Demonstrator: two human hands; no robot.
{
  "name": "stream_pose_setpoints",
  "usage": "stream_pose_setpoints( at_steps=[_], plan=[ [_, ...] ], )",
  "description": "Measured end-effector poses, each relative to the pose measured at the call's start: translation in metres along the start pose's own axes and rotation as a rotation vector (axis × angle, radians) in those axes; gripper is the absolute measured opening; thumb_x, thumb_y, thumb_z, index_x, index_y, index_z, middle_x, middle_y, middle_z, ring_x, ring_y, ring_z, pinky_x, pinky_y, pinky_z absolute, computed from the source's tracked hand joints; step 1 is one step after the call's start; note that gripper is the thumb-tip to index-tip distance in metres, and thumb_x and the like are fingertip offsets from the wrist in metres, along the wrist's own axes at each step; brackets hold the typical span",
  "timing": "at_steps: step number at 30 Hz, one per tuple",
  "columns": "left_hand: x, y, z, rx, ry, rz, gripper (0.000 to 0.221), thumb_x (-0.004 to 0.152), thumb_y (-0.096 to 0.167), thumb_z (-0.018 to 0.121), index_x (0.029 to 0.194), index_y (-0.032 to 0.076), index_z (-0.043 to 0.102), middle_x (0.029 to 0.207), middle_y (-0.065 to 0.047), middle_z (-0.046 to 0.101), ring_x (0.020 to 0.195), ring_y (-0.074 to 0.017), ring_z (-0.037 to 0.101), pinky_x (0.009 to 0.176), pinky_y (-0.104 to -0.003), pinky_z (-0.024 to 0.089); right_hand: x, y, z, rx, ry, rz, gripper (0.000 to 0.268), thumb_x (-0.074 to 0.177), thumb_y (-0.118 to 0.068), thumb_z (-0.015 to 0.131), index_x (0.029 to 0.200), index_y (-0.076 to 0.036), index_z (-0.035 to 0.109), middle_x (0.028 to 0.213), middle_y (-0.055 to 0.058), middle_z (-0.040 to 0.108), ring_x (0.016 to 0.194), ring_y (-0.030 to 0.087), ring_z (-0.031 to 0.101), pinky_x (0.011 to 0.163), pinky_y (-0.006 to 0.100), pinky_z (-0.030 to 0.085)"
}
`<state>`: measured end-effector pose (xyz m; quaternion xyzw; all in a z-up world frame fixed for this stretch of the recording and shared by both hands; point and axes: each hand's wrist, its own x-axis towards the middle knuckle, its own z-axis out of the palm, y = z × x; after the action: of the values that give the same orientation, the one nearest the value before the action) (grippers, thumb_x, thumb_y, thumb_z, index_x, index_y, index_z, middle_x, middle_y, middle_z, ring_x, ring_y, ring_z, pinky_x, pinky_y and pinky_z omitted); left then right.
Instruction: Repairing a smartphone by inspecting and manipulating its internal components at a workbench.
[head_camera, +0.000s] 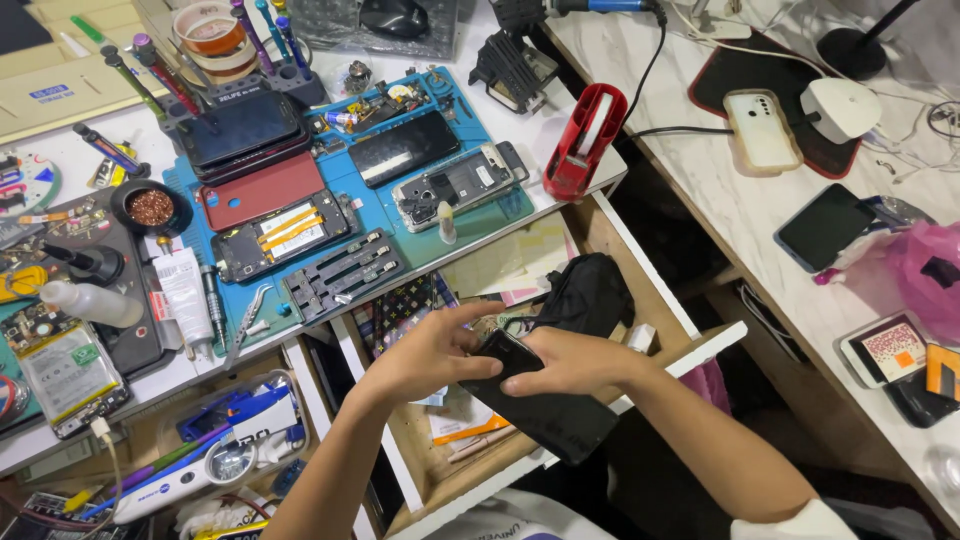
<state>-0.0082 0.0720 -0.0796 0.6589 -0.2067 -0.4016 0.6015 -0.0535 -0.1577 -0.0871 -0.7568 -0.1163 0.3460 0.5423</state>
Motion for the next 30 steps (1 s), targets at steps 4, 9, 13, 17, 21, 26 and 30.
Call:
stream_pose_setpoints(
  at_steps=[4, 9, 13, 17, 21, 26, 30],
  plan=[
    [0.013, 0.001, -0.007, -0.09, 0.104, 0.077, 0.068, 0.08, 0.007, 0.08, 0.144, 0.004, 0.058, 0.08, -0.018, 0.074, 0.06, -0.0238, 0.071, 0.053, -0.031, 0.056, -0.008, -0.02, -0.012, 0.297, 0.041, -0.121, 0.032, 0.092, -0.036, 0.074, 0.071, -0.013, 0.067, 0.064, -0.01, 0.064, 0.06, 0.001, 0.053, 0.05, 0.017, 0.041],
    [0.017, -0.002, 0.015, -0.467, 0.501, 0.29, 0.073, 0.08, -0.002, 0.077, 0.148, 0.006, 0.052, 0.085, -0.019, 0.073, 0.071, -0.0234, 0.073, 0.064, -0.038, 0.066, 0.001, 0.048, -0.013, 1.255, 0.015, -0.588, 0.091, 0.091, -0.077, 0.039, 0.135, 0.0, 0.054, 0.131, 0.026, 0.064, 0.114, 0.038, 0.067, 0.092, 0.054, 0.053],
    [0.036, -0.028, 0.051, -0.456, 0.709, 0.368, 0.081, 0.077, -0.005, 0.079, 0.152, 0.01, 0.049, 0.106, -0.025, 0.074, 0.087, -0.0262, 0.071, 0.075, -0.039, 0.067, 0.021, 0.085, 0.007, 1.236, 0.527, -0.677, 0.094, 0.071, -0.08, 0.063, 0.14, -0.017, 0.053, 0.131, 0.015, 0.067, 0.111, 0.036, 0.069, 0.092, 0.054, 0.056],
    [0.051, -0.028, 0.101, -0.432, 0.647, 0.381, 0.099, 0.073, -0.005, 0.083, 0.158, 0.016, 0.037, 0.097, -0.019, 0.07, 0.082, -0.0206, 0.07, 0.069, -0.029, 0.065, 0.01, 0.04, 0.004, 1.179, 0.887, -0.597, 0.041, 0.096, -0.028, 0.062, 0.134, -0.013, 0.054, 0.136, 0.02, 0.065, 0.111, 0.031, 0.07, 0.089, 0.043, 0.061],
    [0.054, -0.005, 0.096, -0.101, 0.388, 0.159, 0.118, 0.065, 0.035, 0.084, 0.162, 0.022, 0.018, 0.111, -0.02, 0.076, 0.097, -0.0294, 0.077, 0.085, -0.039, 0.065, -0.007, 0.069, -0.015, 1.181, 1.014, -0.495, 0.027, 0.091, -0.018, 0.071, 0.112, -0.002, 0.063, 0.107, 0.015, 0.073, 0.084, 0.028, 0.073, 0.075, 0.039, 0.062],
    [0.119, 0.012, 0.05, 0.076, 0.419, 0.335, 0.066, 0.089, 0.028, 0.075, 0.147, 0.008, 0.052, 0.115, -0.021, 0.074, 0.099, -0.0377, 0.075, 0.084, -0.047, 0.063, -0.026, 0.085, -0.017, 1.065, 1.087, -0.559, 0.026, 0.092, -0.015, 0.067, 0.114, -0.004, 0.059, 0.113, 0.023, 0.073, 0.095, 0.03, 0.076, 0.077, 0.041, 0.064],
    [0.2, 0.046, 0.024, 0.413, 0.548, 0.321, 0.04, 0.096, 0.036, 0.066, 0.126, 0.01, 0.07, 0.1, -0.01, 0.07, 0.084, -0.0289, 0.076, 0.067, -0.037, 0.064, -0.041, 0.075, -0.016, 1.065, 1.051, -0.569, 0.029, 0.092, -0.012, 0.066, 0.118, -0.003, 0.056, 0.112, 0.029, 0.071, 0.091, 0.032, 0.076, 0.076, 0.043, 0.064]
  ],
)
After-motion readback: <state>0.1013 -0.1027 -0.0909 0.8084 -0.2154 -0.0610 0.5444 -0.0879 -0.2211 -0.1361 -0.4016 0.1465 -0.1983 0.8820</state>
